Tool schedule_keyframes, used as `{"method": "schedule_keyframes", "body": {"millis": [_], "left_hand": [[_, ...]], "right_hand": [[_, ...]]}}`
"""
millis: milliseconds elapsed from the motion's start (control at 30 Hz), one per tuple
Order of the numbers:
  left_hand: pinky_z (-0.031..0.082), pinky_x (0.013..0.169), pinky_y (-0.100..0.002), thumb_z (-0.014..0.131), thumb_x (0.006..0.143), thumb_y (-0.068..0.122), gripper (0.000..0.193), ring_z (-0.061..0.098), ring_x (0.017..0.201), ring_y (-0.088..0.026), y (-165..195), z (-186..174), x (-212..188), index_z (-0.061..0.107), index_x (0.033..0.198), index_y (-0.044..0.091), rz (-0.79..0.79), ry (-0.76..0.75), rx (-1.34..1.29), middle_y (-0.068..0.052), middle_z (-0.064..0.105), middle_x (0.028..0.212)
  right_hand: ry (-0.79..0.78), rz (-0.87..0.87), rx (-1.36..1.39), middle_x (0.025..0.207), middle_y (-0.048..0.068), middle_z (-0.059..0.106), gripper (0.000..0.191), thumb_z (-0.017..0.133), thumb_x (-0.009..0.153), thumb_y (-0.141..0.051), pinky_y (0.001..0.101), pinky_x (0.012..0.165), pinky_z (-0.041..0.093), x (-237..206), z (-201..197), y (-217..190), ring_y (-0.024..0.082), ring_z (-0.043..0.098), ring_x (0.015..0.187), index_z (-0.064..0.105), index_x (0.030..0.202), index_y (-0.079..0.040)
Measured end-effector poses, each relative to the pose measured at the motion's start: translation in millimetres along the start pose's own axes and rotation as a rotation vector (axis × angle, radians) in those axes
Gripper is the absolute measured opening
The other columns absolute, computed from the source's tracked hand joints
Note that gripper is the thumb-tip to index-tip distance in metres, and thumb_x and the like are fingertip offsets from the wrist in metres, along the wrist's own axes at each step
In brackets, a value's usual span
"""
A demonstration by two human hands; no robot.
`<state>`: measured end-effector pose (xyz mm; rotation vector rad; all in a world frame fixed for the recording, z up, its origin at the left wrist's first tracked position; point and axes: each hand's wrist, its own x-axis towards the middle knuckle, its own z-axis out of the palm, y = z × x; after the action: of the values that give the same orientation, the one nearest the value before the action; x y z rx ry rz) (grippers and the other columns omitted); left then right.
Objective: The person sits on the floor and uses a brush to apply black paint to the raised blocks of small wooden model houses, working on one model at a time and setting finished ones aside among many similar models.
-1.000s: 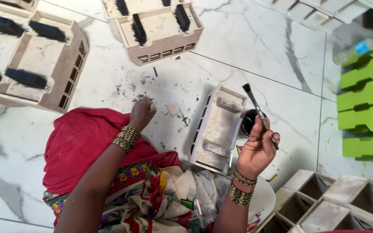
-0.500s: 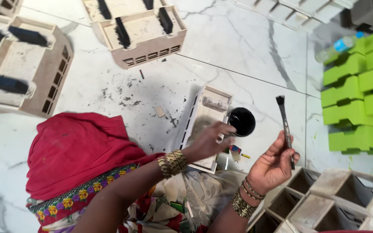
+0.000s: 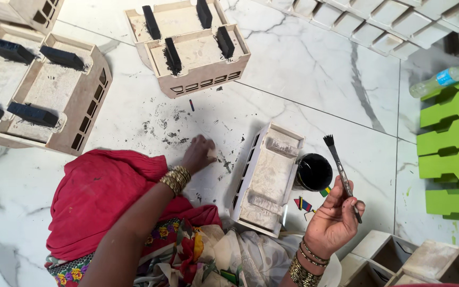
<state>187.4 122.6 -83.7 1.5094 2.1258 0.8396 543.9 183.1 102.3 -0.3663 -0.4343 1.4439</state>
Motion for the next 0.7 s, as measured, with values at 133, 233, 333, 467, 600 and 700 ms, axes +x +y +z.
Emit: {"method": "schedule_keyframes", "body": {"millis": [133,233,333,467,600,700], "left_hand": [[0.059,0.092,-0.038,0.055,0.080,-0.012,0.035,0.058,0.107,-0.033,-33.1,-31.8,46.5,0.065,0.110,0.002,-0.009,0.220,0.012,-0.022,0.050,0.121],[0.057,0.091,-0.041,0.059,0.089,-0.007,0.017,0.057,0.108,-0.034,-53.5,-59.9,81.3,0.066,0.101,0.002,0.027,0.342,0.175,-0.019,0.054,0.112],[0.056,0.077,-0.045,0.060,0.081,-0.004,0.032,0.056,0.104,-0.041,-65.8,-75.0,100.7,0.070,0.111,0.001,0.109,0.258,0.313,-0.023,0.055,0.108],[0.059,0.077,-0.041,0.059,0.089,0.003,0.015,0.057,0.108,-0.040,-75.4,-69.6,114.8,0.065,0.100,-0.004,0.185,0.208,0.619,-0.025,0.058,0.107],[0.060,0.074,-0.039,0.062,0.090,0.003,0.010,0.063,0.104,-0.038,-82.5,-64.8,111.5,0.065,0.095,-0.005,0.136,0.194,0.626,-0.024,0.062,0.105],[0.056,0.078,-0.046,0.070,0.095,0.018,0.023,0.067,0.086,-0.040,-72.7,-62.9,94.2,0.067,0.090,-0.004,-0.125,0.052,0.249,-0.028,0.065,0.094]], "right_hand": [[-0.029,0.032,-0.002,0.132,0.025,0.066,0.015,0.060,0.104,0.009,0.0425,0.113,0.059,2.1,-1.6,13.3,0.041,0.061,0.137,0.062,0.102,-0.005],[-0.018,0.060,-0.036,0.134,0.026,0.066,0.014,0.058,0.106,0.008,0.0414,0.112,0.059,1.7,-0.6,24.1,0.042,0.060,0.137,0.062,0.103,-0.005],[0.006,0.080,-0.066,0.134,0.027,0.066,0.013,0.057,0.106,0.005,0.0414,0.112,0.058,3.0,1.1,35.9,0.042,0.060,0.136,0.061,0.101,-0.006],[0.028,0.084,-0.071,0.135,0.027,0.066,0.013,0.058,0.106,0.004,0.0408,0.112,0.057,5.7,2.3,42.1,0.043,0.059,0.136,0.061,0.100,-0.007],[0.026,0.070,-0.088,0.135,0.026,0.065,0.012,0.058,0.105,0.005,0.0405,0.112,0.057,6.6,2.4,36.9,0.042,0.060,0.136,0.061,0.101,-0.006],[0.002,0.048,-0.050,0.135,0.026,0.065,0.011,0.058,0.105,0.004,0.0412,0.112,0.057,6.7,3.4,28.3,0.042,0.060,0.135,0.062,0.102,-0.006]]}}
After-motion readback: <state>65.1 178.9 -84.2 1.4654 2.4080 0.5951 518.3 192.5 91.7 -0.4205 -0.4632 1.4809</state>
